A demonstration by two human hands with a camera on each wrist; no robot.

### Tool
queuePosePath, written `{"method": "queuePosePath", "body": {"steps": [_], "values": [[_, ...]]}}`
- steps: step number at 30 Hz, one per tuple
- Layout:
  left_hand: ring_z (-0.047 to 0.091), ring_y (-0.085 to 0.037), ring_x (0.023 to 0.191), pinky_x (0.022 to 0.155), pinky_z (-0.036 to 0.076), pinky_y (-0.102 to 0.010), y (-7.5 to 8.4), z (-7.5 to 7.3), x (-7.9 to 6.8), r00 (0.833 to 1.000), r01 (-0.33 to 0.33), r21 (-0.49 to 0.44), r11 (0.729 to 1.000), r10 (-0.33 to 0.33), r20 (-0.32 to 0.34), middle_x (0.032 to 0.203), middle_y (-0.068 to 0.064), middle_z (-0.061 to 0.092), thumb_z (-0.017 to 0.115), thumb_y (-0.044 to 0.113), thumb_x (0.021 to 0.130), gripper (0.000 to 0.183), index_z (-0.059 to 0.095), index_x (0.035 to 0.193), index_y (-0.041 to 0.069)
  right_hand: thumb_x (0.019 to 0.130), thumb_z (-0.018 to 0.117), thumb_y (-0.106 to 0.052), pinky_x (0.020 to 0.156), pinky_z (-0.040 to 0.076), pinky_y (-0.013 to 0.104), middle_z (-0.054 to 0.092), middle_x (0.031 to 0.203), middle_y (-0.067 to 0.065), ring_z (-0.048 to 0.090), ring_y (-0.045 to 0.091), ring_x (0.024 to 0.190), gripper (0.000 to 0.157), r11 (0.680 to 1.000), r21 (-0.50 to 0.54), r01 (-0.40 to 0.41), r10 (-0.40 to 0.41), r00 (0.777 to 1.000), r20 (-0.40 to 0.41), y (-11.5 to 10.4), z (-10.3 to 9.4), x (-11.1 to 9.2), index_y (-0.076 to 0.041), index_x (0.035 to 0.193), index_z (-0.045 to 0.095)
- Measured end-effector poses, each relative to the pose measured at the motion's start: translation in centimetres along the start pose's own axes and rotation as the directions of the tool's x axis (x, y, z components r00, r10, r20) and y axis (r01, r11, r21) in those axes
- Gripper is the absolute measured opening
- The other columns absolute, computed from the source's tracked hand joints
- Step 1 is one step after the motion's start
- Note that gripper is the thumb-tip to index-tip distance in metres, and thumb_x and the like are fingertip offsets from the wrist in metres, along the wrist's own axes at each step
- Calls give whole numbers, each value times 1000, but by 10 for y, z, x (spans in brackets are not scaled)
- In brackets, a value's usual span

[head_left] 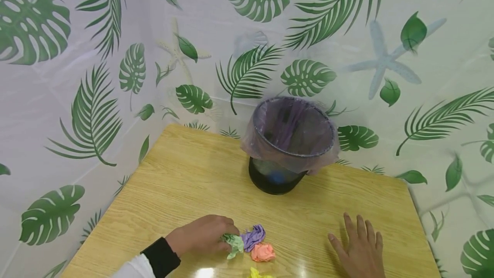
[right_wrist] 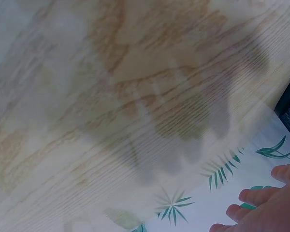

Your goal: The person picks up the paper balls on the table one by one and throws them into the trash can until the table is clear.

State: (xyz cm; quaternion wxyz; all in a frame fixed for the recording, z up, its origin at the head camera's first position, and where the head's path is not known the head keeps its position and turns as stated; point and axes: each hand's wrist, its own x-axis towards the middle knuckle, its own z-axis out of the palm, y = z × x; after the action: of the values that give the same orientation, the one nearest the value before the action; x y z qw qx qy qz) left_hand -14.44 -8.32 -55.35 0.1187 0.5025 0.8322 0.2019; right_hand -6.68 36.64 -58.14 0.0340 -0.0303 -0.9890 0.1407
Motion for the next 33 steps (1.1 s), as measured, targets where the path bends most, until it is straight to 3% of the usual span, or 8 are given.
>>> {"method": "queuePosePath", "body": {"steps": [4, 7, 10, 14, 17, 20, 26, 33], "values": [[64, -6, 106, 90, 53, -22, 1, -16, 10, 993, 10, 29, 1000, -6, -117, 117, 4, 68, 73, 31, 97, 38, 69, 131, 16, 102, 48, -62, 108, -2, 82, 20, 157, 42, 16, 67, 139, 86, 1000, -1, -6, 6, 1000, 22, 1, -1, 0, -5, 162, 24], [65, -9, 103, 87, 54, -21, 4, -31, 19, 969, -30, 73, 997, 47, -243, 115, 1, 67, 75, 26, 96, 40, 67, 132, 13, 103, 47, -62, 108, -4, 82, 19, 157, 42, 15, 67, 139, 85, 1000, 0, -3, 3, 999, 32, 1, 0, 1, -4, 162, 24], [66, -13, 102, 86, 55, -21, 7, -47, 29, 916, -89, 131, 987, 133, -378, 113, -2, 68, 80, 16, 92, 41, 67, 130, 11, 102, 47, -62, 108, -2, 82, 20, 157, 42, 15, 67, 139, 85, 1000, -4, -1, 2, 1000, 28, 0, -1, 1, -4, 161, 25], [67, -16, 102, 85, 56, -25, 12, -70, 42, 830, -115, 220, 969, 216, -514, 113, -4, 68, 84, 9, 86, 47, 68, 129, 8, 102, 48, -62, 108, 0, 83, 22, 156, 42, 17, 67, 139, 85, 1000, -12, 1, -1, 1000, 12, -1, -1, 1, -4, 161, 27], [68, -18, 101, 86, 57, -26, 16, -86, 53, 772, -100, 293, 951, 260, -581, 113, -5, 69, 87, 10, 83, 51, 68, 130, 8, 102, 49, -61, 108, 0, 83, 22, 156, 42, 17, 67, 139, 84, 1000, -14, 6, -6, 1000, 6, -1, -1, 2, -5, 161, 27], [68, -20, 101, 87, 57, -28, 20, -102, 64, 733, -79, 334, 939, 282, -620, 116, -6, 69, 87, 10, 83, 51, 68, 131, 8, 102, 49, -60, 108, 0, 82, 22, 156, 42, 17, 66, 139, 84, 1000, -14, 13, -13, 1000, -1, -1, 0, 3, -5, 161, 27], [65, -21, 108, 91, 54, -30, 28, -126, 86, 705, -55, 335, 941, 274, -654, 119, -7, 67, 80, 6, 87, 49, 66, 134, 7, 103, 49, -60, 108, 0, 83, 22, 156, 42, 16, 67, 139, 84, 1000, -9, 12, -12, 1000, 4, -3, -1, 4, -3, 160, 28], [64, -24, 109, 94, 52, -35, 29, -144, 109, 670, -24, 306, 952, 242, -702, 118, -8, 67, 71, 3, 90, 44, 64, 134, 4, 102, 50, -59, 108, 1, 83, 24, 155, 43, 18, 67, 138, 83, 1000, -10, 16, -16, 1000, -16, -4, -2, 3, -2, 159, 29]]}}
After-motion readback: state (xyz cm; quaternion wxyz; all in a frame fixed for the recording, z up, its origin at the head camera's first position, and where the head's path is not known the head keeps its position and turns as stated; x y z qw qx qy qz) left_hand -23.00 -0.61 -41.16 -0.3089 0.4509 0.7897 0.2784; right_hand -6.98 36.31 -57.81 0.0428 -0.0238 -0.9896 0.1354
